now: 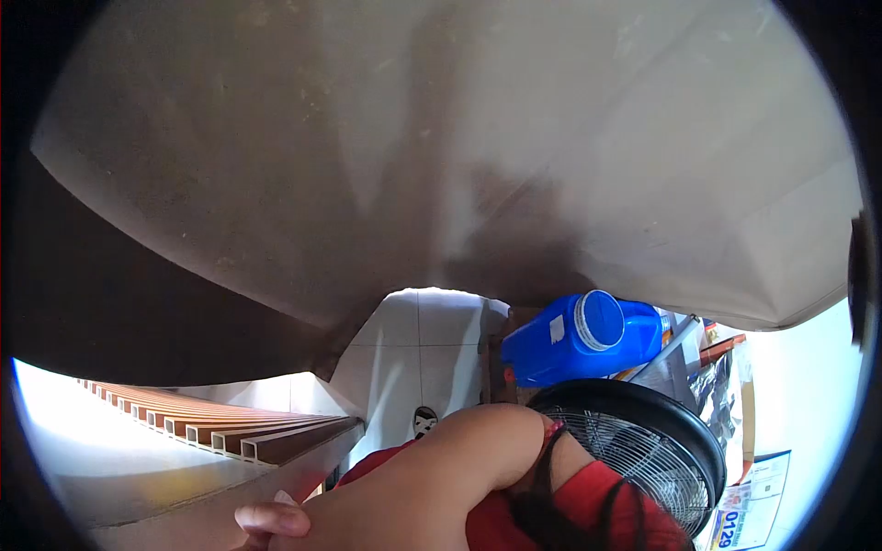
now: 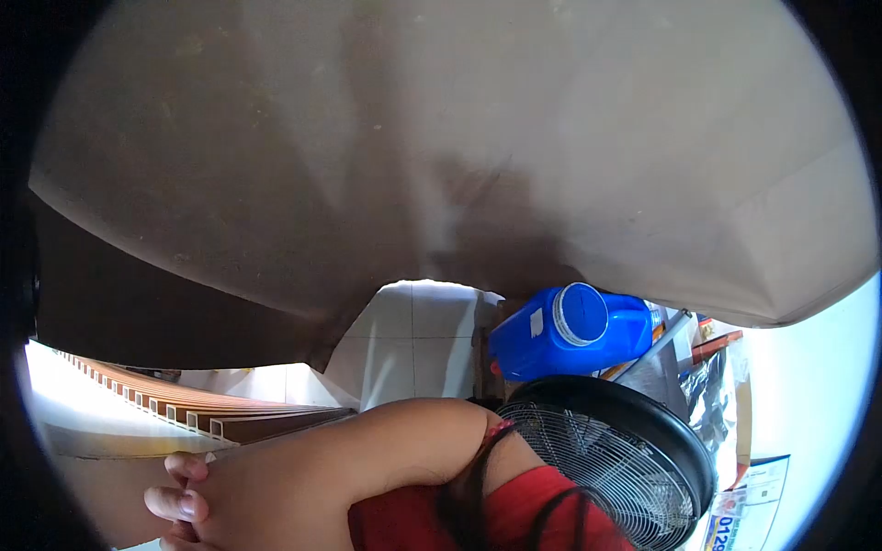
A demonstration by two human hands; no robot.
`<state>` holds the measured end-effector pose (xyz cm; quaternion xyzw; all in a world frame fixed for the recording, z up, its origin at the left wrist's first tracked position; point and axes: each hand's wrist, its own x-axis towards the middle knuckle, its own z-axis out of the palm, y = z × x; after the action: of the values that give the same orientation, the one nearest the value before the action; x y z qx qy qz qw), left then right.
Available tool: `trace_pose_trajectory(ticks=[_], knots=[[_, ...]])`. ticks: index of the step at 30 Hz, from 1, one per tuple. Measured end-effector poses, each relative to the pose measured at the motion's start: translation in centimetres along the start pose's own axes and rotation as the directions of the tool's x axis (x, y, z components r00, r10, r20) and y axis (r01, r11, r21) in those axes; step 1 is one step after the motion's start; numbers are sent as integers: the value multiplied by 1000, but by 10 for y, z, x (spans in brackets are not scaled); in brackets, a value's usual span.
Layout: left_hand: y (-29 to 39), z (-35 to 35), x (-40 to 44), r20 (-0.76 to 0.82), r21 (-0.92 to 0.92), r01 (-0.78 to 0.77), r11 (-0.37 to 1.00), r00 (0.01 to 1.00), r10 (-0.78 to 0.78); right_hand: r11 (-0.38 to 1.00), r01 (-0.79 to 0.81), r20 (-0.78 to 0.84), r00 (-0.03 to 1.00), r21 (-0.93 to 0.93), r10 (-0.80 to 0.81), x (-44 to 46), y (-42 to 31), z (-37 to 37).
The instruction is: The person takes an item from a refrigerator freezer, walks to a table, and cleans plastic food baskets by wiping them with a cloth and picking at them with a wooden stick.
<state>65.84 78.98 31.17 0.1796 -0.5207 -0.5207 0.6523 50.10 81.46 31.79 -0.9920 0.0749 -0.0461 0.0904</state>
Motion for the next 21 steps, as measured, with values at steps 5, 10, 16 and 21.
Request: trace_pose_trajectory(ticks=[5, 10, 16, 21], knots=[[-23, -31, -35, -2, 14, -43, 999, 999, 43, 999, 28, 14, 999, 40, -29, 20, 9, 6], [-31, -53, -56, -8, 29, -112, 993, 994, 112, 995, 65, 30, 997, 72, -67, 43, 20, 7], [-31, -63, -37, 25, 91, -299, 950, 954, 298, 986, 165, 29, 986, 0, -165, 77, 26, -12], [-19, -67, -35, 26, 210, -417, 884, 906, 421, 969, 239, -41, 971, 68, -237, 75, 21, -13]])
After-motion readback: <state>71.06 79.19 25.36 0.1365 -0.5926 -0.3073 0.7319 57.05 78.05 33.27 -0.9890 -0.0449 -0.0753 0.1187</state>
